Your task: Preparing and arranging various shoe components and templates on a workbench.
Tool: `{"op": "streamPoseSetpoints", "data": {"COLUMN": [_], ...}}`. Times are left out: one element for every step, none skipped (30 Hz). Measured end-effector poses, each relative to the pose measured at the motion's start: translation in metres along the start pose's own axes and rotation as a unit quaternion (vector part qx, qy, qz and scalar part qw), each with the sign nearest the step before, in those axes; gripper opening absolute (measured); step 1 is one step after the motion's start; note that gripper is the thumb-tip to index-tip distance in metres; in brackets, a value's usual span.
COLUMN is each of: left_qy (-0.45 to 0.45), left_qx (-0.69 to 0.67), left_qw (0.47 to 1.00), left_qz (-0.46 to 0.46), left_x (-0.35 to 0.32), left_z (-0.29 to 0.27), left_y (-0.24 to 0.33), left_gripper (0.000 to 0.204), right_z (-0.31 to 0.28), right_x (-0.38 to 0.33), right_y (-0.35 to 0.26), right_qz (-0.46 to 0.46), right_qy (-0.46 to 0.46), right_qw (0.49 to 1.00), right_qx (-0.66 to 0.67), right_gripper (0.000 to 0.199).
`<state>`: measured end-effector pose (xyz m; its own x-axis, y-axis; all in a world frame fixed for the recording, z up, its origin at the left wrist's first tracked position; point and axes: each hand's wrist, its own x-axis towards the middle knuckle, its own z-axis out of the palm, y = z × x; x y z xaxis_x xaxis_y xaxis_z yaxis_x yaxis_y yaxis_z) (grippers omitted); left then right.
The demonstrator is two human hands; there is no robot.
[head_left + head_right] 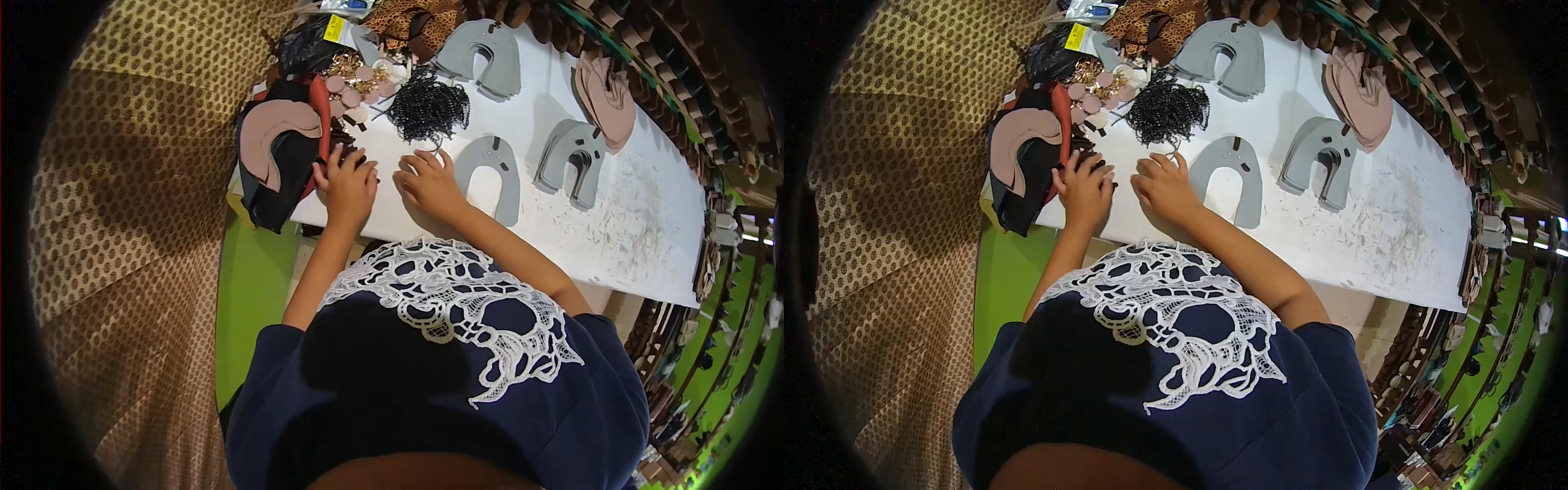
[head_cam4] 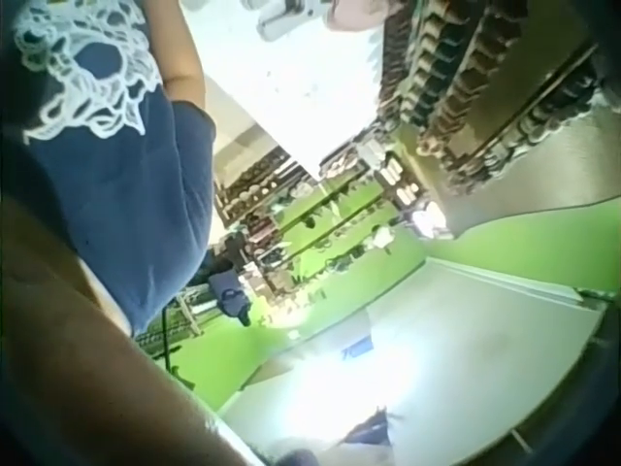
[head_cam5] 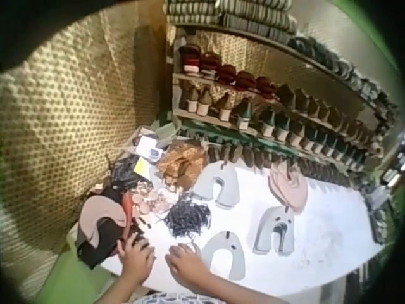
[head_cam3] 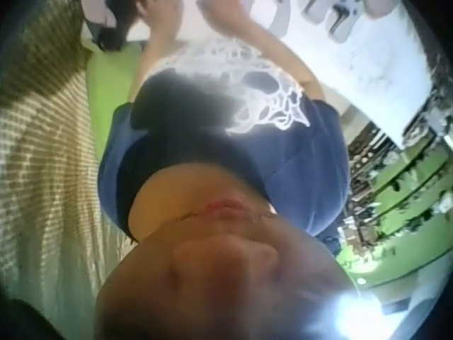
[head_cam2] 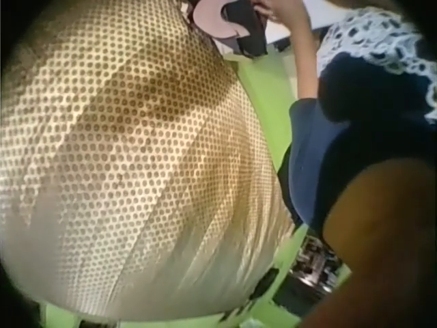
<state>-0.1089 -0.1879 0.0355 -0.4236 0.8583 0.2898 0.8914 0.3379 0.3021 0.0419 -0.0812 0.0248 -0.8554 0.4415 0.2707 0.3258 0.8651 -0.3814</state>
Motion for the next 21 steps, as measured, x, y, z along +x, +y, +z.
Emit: {"op": "streamPoseSetpoints", "data": {"left_qy": [0.000,0.011,0.022,0.027,0.027,0.031,0.035,0.029,0.029,0.026,0.022,0.019,0.018,0.015,0.013,0.005,0.003,-0.010,-0.024,-0.041,-0.044], "left_qx": [0.001,0.008,0.014,0.015,0.014,0.003,-0.009,-0.019,-0.020,-0.028,-0.037,-0.044,-0.045,-0.057,-0.070,-0.080,-0.082,-0.104,-0.125,-0.161,-0.163], "left_qw": [1.000,1.000,0.999,0.999,0.999,0.998,0.998,0.998,0.998,0.998,0.998,0.998,0.998,0.997,0.997,0.996,0.996,0.994,0.991,0.985,0.984], "left_qz": [-0.002,-0.017,-0.032,-0.043,-0.043,-0.048,-0.053,-0.052,-0.052,-0.048,-0.044,-0.044,-0.042,-0.039,-0.036,-0.032,-0.028,-0.030,-0.031,-0.052,-0.049], "left_x": [0.001,0.002,0.004,0.005,0.004,0.004,0.004,0.003,0.002,0.001,0.001,0.001,0.002,0.003,0.003,0.004,0.006,0.007,0.009,0.011,0.013], "left_z": [-0.003,-0.007,-0.010,-0.012,-0.012,-0.014,-0.015,-0.015,-0.015,-0.014,-0.014,-0.013,-0.013,-0.012,-0.011,-0.011,-0.010,-0.009,-0.008,-0.008,-0.004], "left_y": [-0.008,-0.015,-0.022,-0.027,-0.031,-0.034,-0.037,-0.037,-0.036,-0.036,-0.035,-0.033,-0.031,-0.030,-0.027,-0.023,-0.020,-0.016,-0.011,-0.005,-0.004], "left_gripper": [0.016,0.016,0.015,0.015,0.015,0.015,0.015,0.015,0.015,0.015,0.015,0.013,0.013,0.012,0.012,0.013,0.013,0.014,0.016,0.015,0.015], "right_z": [0.005,0.012,0.016,0.018,0.020,0.022,0.024,0.025,0.027,0.028,0.028,0.028,0.027,0.026,0.022,0.017,0.012,0.006,0.001,-0.006,-0.012], "right_x": [0.006,0.010,0.015,0.018,0.021,0.023,0.025,0.027,0.028,0.029,0.029,0.030,0.030,0.029,0.029,0.028,0.028,0.028,0.027,0.025,0.024], "right_y": [-0.004,-0.008,-0.011,-0.014,-0.015,-0.016,-0.017,-0.018,-0.018,-0.017,-0.016,-0.015,-0.013,-0.010,-0.009,-0.008,-0.007,-0.006,-0.006,-0.006,-0.007], "right_qz": [-0.012,-0.016,-0.018,-0.028,-0.037,-0.039,-0.036,-0.033,-0.034,-0.034,-0.033,-0.031,-0.013,0.006,0.009,0.018,0.028,0.018,0.022,0.015,0.009], "right_qy": [-0.001,0.009,0.008,0.008,0.008,0.007,0.004,0.001,0.001,0.013,0.025,0.026,0.041,0.058,0.058,0.063,0.067,0.087,0.087,0.097,0.107], "right_qw": [1.000,1.000,1.000,1.000,0.999,0.999,0.999,0.999,0.999,0.999,0.999,0.999,0.999,0.998,0.998,0.998,0.997,0.996,0.996,0.995,0.994], "right_qx": [0.012,0.010,0.010,0.009,0.009,0.009,0.004,0.000,-0.001,-0.003,-0.006,-0.008,-0.004,0.000,-0.002,-0.006,-0.010,-0.010,-0.012,-0.024,-0.035], "right_gripper": [0.013,0.013,0.013,0.013,0.014,0.014,0.014,0.014,0.014,0.014,0.013,0.013,0.013,0.012,0.012,0.014,0.016,0.015,0.015,0.014,0.014]}}
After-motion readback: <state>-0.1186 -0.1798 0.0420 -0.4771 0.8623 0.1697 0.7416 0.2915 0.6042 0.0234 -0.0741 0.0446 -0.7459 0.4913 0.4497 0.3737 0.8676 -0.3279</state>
